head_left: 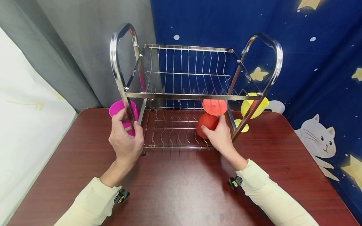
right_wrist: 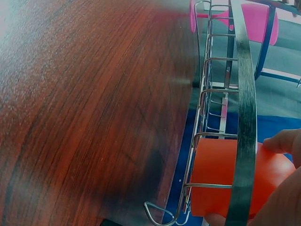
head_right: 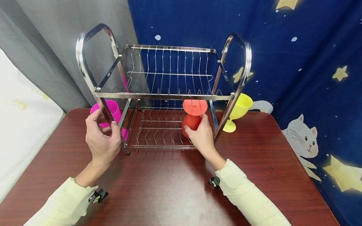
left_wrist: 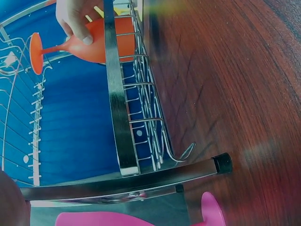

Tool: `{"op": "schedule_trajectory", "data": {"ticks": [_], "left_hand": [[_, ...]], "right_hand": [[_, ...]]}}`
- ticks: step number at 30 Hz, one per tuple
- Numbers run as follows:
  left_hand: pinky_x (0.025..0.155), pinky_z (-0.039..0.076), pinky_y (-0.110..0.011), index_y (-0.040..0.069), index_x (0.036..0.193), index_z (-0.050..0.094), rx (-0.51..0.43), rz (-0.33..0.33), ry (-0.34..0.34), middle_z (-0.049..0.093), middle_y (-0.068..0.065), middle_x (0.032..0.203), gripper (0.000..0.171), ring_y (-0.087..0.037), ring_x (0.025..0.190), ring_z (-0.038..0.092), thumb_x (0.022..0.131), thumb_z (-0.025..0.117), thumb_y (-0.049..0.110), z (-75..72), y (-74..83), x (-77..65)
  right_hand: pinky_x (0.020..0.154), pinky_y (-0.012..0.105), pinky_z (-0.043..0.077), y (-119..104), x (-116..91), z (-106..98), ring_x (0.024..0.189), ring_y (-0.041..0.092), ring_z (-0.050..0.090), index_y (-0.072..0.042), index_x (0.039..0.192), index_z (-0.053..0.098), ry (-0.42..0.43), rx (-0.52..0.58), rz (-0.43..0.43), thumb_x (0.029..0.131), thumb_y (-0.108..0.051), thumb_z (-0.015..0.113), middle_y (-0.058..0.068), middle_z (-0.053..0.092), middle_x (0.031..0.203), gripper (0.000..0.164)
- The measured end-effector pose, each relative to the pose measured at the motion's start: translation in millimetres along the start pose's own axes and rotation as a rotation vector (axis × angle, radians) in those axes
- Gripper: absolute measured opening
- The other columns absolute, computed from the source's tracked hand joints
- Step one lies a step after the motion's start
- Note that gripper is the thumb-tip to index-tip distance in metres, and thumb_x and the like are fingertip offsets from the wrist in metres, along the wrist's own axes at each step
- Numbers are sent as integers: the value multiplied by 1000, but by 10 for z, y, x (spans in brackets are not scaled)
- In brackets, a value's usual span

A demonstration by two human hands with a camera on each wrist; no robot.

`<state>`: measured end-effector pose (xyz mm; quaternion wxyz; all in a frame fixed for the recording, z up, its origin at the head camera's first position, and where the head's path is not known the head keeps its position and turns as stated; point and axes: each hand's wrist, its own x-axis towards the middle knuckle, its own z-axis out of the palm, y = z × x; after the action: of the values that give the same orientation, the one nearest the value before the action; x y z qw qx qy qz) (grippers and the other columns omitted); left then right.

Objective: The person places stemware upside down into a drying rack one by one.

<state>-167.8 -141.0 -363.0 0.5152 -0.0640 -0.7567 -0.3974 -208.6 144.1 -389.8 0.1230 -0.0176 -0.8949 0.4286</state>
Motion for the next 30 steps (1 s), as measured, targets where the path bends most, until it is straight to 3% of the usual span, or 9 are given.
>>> {"op": "schedule_trajectory", "data": {"ticks": [2, 9, 30], "left_hand": [[70, 57, -35, -6, 123, 52, 0, -3, -5, 63, -22, 105, 40, -26, 89, 67, 84, 59, 1, -3, 3, 4], [78, 47, -6, -7, 123, 53, -11, -8, 8, 62, -23, 104, 41, -27, 88, 66, 83, 59, 1, -3, 7, 9], [79, 48, -8, -7, 124, 52, -32, -23, -19, 61, -24, 105, 42, -27, 91, 66, 83, 60, 0, -12, 3, 1]], "right_hand": [[92, 51, 52, -3, 8, -1, 109, 36, 59, -7, 138, 35, -2, -3, 10, 81, -29, 73, 17, 57, 126, 72], [94, 51, 51, -22, 46, 3, 114, 35, 55, -5, 142, 37, -25, -34, 15, 82, -29, 72, 16, 53, 132, 74], [96, 51, 49, -21, 40, -4, 115, 35, 54, -5, 143, 38, -38, -52, 8, 84, -28, 70, 18, 54, 129, 71]]}}
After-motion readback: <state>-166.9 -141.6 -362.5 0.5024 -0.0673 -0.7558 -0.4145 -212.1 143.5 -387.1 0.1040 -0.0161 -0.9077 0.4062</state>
